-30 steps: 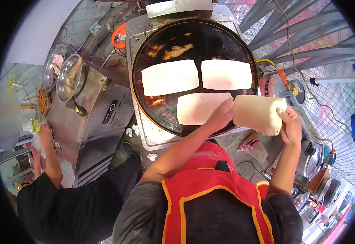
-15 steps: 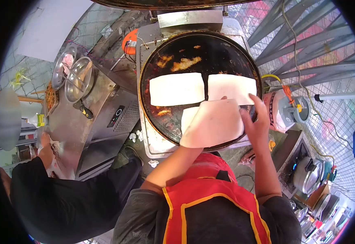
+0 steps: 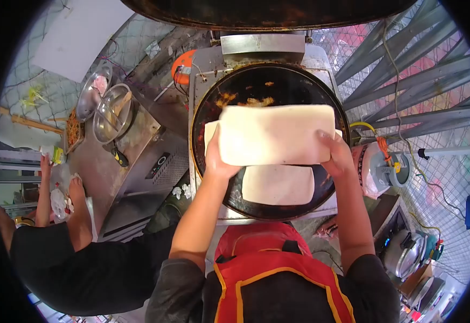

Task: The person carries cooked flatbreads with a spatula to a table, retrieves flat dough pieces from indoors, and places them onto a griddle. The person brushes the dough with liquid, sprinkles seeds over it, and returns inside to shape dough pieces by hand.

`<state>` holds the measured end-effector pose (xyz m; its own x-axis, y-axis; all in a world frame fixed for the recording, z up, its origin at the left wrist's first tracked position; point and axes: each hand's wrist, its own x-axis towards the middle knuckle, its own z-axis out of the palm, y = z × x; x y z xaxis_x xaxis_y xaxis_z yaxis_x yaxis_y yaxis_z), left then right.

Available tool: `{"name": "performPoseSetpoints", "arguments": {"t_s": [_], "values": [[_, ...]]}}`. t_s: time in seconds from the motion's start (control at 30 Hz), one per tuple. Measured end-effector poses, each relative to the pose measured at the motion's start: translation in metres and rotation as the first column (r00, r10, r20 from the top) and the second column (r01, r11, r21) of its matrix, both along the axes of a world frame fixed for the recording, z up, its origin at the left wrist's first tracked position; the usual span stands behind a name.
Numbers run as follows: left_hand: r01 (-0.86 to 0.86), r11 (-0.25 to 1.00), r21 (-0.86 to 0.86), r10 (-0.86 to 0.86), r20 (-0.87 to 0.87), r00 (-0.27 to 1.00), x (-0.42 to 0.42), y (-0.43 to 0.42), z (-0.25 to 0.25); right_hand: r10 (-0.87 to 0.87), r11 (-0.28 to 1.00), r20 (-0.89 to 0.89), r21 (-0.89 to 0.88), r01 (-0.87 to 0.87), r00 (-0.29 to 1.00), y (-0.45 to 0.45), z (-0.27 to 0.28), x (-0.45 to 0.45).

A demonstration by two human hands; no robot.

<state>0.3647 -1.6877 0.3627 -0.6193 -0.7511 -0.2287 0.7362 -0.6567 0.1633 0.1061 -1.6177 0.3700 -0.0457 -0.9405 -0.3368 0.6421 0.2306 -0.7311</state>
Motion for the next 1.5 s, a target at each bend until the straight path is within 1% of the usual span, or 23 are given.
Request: {"name": "performPoseSetpoints", "arguments": {"t_s": [0.1,0.2,0.33,0.43,0.53,0.63,0.67,0.7,0.73,0.77,0.8,0.9,0.97,1.03,1.1,1.13,1.2,1.27,1.3,1.37,1.4,1.43,1.5], "values": [[0.071,0.978,0.198,-0.078,0.028,0.997,0.006,0.016,-0.042,0.066,0.992,-0.136,0.117,-0.05,0.988,0.007,-0.021,0.006],[0.121,0.973,0.195,-0.159,0.197,0.967,0.0,0.022,-0.083,0.132,0.974,-0.205,0.207,-0.089,0.97,0.006,-0.045,0.005],[0.19,0.95,0.249,-0.266,0.32,0.909,-0.005,-0.014,-0.089,0.117,0.975,-0.193,0.209,-0.076,0.974,-0.023,-0.064,-0.018],[0.137,0.963,0.232,-0.234,0.471,0.851,-0.023,-0.066,-0.074,0.052,0.991,-0.205,0.131,-0.026,0.977,-0.065,-0.075,-0.033],[0.131,0.985,0.115,-0.168,0.424,0.89,-0.036,-0.118,-0.092,-0.039,0.995,-0.203,0.084,0.057,0.978,-0.106,-0.081,-0.046],[0.084,0.995,-0.063,-0.032,0.578,0.815,-0.039,-0.148,-0.103,-0.038,0.995,-0.328,0.075,0.066,0.944,-0.134,-0.113,-0.067],[0.075,0.993,-0.094,0.019,0.735,0.678,-0.035,-0.154,-0.107,0.139,0.973,-0.609,0.231,0.007,0.781,-0.138,-0.116,-0.079],[0.124,0.969,-0.214,0.134,0.876,0.463,-0.034,-0.154,-0.113,0.082,0.982,-0.833,0.161,0.097,0.546,-0.139,-0.124,-0.081],[0.201,0.928,-0.313,0.268,0.938,0.222,-0.033,-0.147,-0.107,0.021,0.985,-0.968,0.063,0.16,0.251,-0.137,-0.129,-0.08],[0.3,0.875,-0.381,0.406,0.914,-0.023,-0.033,-0.143,-0.104,-0.036,0.981,-0.997,-0.049,0.19,-0.073,-0.135,-0.131,-0.078],[0.586,0.676,-0.446,0.683,0.679,-0.269,-0.023,-0.151,-0.132,-0.112,0.982,-0.991,-0.121,0.142,-0.068,-0.135,-0.132,-0.076],[0.915,0.155,-0.372,0.971,0.227,-0.073,-0.038,-0.16,-0.142,-0.366,0.926,-0.862,-0.3,-0.229,-0.352,-0.149,-0.148,-0.061],[0.982,0.115,-0.149,0.94,0.336,-0.06,-0.058,-0.159,-0.134,-0.35,0.911,-0.86,-0.22,-0.349,-0.371,-0.158,-0.149,-0.041],[0.995,0.067,-0.072,0.946,0.321,-0.041,-0.072,-0.162,-0.148,-0.302,0.915,-0.854,-0.136,-0.379,-0.423,-0.163,-0.155,-0.025],[0.988,0.118,-0.096,0.942,0.326,-0.08,-0.075,-0.164,-0.159,-0.287,0.915,-0.835,-0.095,-0.391,-0.469,-0.165,-0.169,-0.02],[0.984,0.142,-0.107,0.938,0.331,-0.099,-0.077,-0.163,-0.161,-0.22,0.943,-0.845,-0.056,-0.329,-0.487,-0.167,-0.177,-0.019],[0.971,0.222,-0.088,0.932,0.31,-0.185,-0.084,-0.163,-0.165,-0.265,0.944,-0.815,-0.112,-0.309,-0.515,-0.173,-0.191,-0.021],[0.962,0.269,-0.05,0.92,0.307,-0.241,-0.086,-0.157,-0.165,-0.227,0.954,-0.822,-0.081,-0.287,-0.522,-0.167,-0.188,-0.018],[0.953,0.299,0.043,0.897,0.33,-0.296,-0.087,-0.155,-0.16,-0.217,0.95,-0.826,-0.056,-0.306,-0.52,-0.165,-0.18,-0.019],[0.959,0.28,0.038,0.907,0.318,-0.277,-0.081,-0.153,-0.16,-0.192,0.939,-0.837,-0.006,-0.343,-0.512,-0.156,-0.163,-0.024],[0.968,0.253,-0.002,0.93,0.276,-0.242,-0.074,-0.146,-0.162,-0.254,0.914,-0.849,-0.053,-0.403,-0.464,-0.143,-0.155,-0.029],[0.974,0.222,-0.041,0.95,0.236,-0.207,-0.068,-0.135,-0.153,-0.213,0.91,-0.879,-0.019,-0.413,-0.427,-0.122,-0.135,-0.027],[0.983,0.137,-0.12,0.939,0.333,-0.09,-0.046,-0.087,-0.124,-0.17,0.867,-0.918,0.034,-0.496,-0.359,-0.068,-0.113,-0.023]]}}
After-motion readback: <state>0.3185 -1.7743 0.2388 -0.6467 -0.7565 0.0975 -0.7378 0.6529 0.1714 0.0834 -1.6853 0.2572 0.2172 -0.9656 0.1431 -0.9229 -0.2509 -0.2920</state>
